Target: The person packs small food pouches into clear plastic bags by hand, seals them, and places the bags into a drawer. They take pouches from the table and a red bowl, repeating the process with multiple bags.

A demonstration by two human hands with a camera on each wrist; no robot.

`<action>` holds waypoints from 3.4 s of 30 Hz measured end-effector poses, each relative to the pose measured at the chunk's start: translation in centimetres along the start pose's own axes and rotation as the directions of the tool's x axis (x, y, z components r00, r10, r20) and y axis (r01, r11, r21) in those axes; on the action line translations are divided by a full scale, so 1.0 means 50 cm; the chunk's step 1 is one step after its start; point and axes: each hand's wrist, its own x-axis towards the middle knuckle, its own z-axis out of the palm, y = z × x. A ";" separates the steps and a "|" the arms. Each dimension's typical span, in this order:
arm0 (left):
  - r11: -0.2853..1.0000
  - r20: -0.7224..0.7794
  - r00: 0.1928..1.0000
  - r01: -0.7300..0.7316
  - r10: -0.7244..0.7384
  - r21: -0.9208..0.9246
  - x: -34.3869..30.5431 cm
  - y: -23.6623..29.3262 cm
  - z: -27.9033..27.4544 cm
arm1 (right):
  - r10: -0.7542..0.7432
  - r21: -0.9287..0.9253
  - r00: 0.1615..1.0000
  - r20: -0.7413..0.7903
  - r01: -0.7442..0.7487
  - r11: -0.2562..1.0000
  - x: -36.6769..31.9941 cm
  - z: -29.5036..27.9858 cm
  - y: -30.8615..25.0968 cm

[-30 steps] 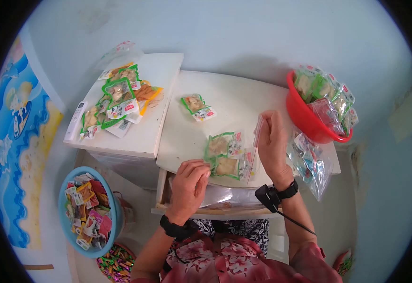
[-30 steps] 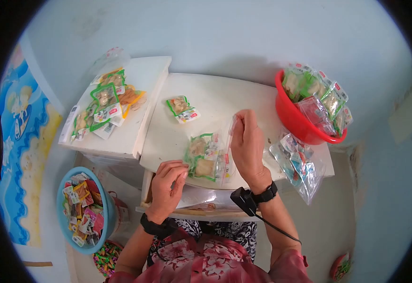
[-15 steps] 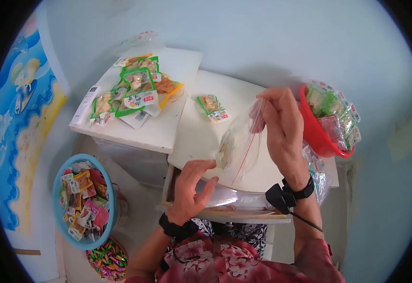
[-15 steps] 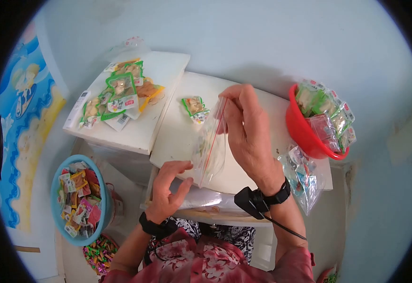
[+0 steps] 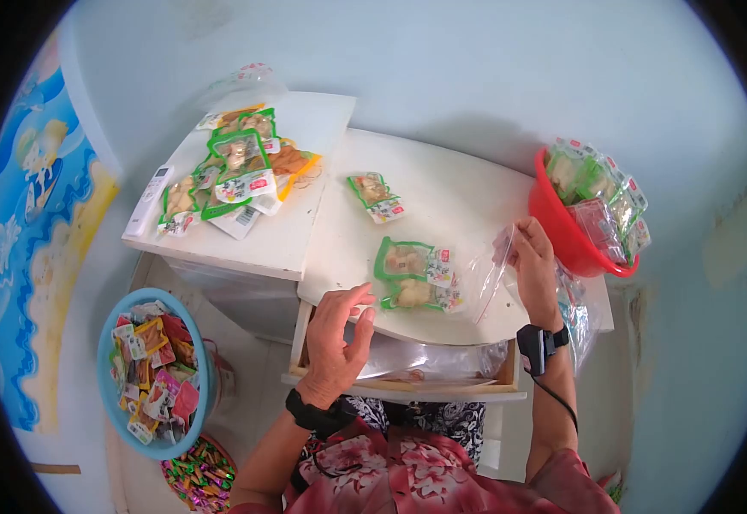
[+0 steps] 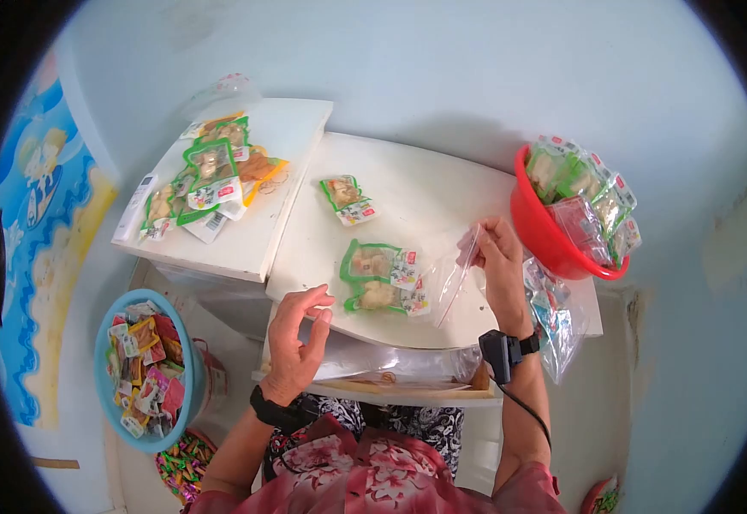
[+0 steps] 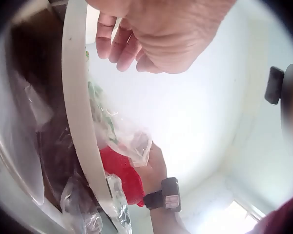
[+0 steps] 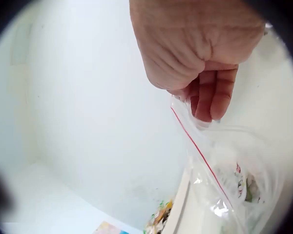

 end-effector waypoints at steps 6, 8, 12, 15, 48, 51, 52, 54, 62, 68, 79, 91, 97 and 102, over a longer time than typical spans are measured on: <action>0.966 0.069 0.993 -0.110 0.097 0.233 0.045 -0.004 0.032 | -0.122 -0.365 0.962 -0.244 0.026 0.931 -0.038 -0.056 0.088; 0.937 0.113 0.985 -0.161 0.132 0.310 0.078 0.008 0.038 | -0.259 -0.508 0.926 -0.276 0.088 0.857 -0.062 -0.056 0.087; 0.886 0.247 0.959 -0.234 0.142 0.400 0.141 0.016 0.057 | -0.281 -0.594 0.901 -0.332 0.032 0.804 -0.142 -0.036 0.053; 0.865 0.373 0.912 -0.319 0.169 0.388 0.178 -0.010 0.083 | -0.097 -0.430 0.954 -0.284 -0.036 0.902 -0.199 -0.017 0.061; 0.895 0.440 0.895 -0.144 -0.064 0.422 0.211 -0.016 0.047 | -0.044 -0.308 0.964 -0.261 -0.040 0.950 -0.230 0.045 0.076; 0.746 0.458 0.889 -0.303 -0.002 0.593 0.272 -0.017 0.060 | -0.048 -0.243 0.959 -0.280 -0.022 0.970 -0.229 0.034 0.095; 0.711 0.468 0.884 -0.316 -0.020 0.628 0.297 -0.025 0.071 | -0.048 -0.242 0.959 -0.278 -0.022 0.970 -0.228 0.033 0.102; 0.645 0.498 0.864 -0.338 -0.076 0.685 0.346 -0.055 0.094 | -0.048 -0.256 0.961 -0.271 -0.024 0.966 -0.230 0.028 0.103; 0.539 0.472 0.726 -0.166 -0.500 0.826 0.463 -0.121 0.141 | -0.031 -0.262 0.973 -0.230 -0.031 0.964 -0.227 0.017 0.094; 0.475 0.432 0.754 -0.181 -0.495 0.861 0.482 -0.171 0.133 | -0.012 -0.232 0.977 -0.212 -0.039 0.972 -0.227 0.012 0.094; 0.788 0.311 0.854 0.170 -0.417 0.591 0.456 -0.200 0.119 | -0.064 -0.239 0.973 -0.223 0.009 0.971 -0.228 0.013 0.095; 0.852 0.654 0.702 0.497 -0.283 -0.166 0.297 0.136 0.097 | 0.155 0.361 0.974 -0.163 -0.087 0.928 -0.240 -0.019 0.017; 0.823 0.834 0.483 0.564 -0.266 -0.064 0.155 0.175 0.143 | 0.202 0.285 0.970 0.134 -0.233 0.930 -0.295 -0.036 -0.049; 0.903 0.765 0.605 0.424 -0.222 -0.073 0.110 0.187 0.181 | 0.317 0.298 0.946 -0.061 -0.286 0.911 -0.338 -0.063 -0.024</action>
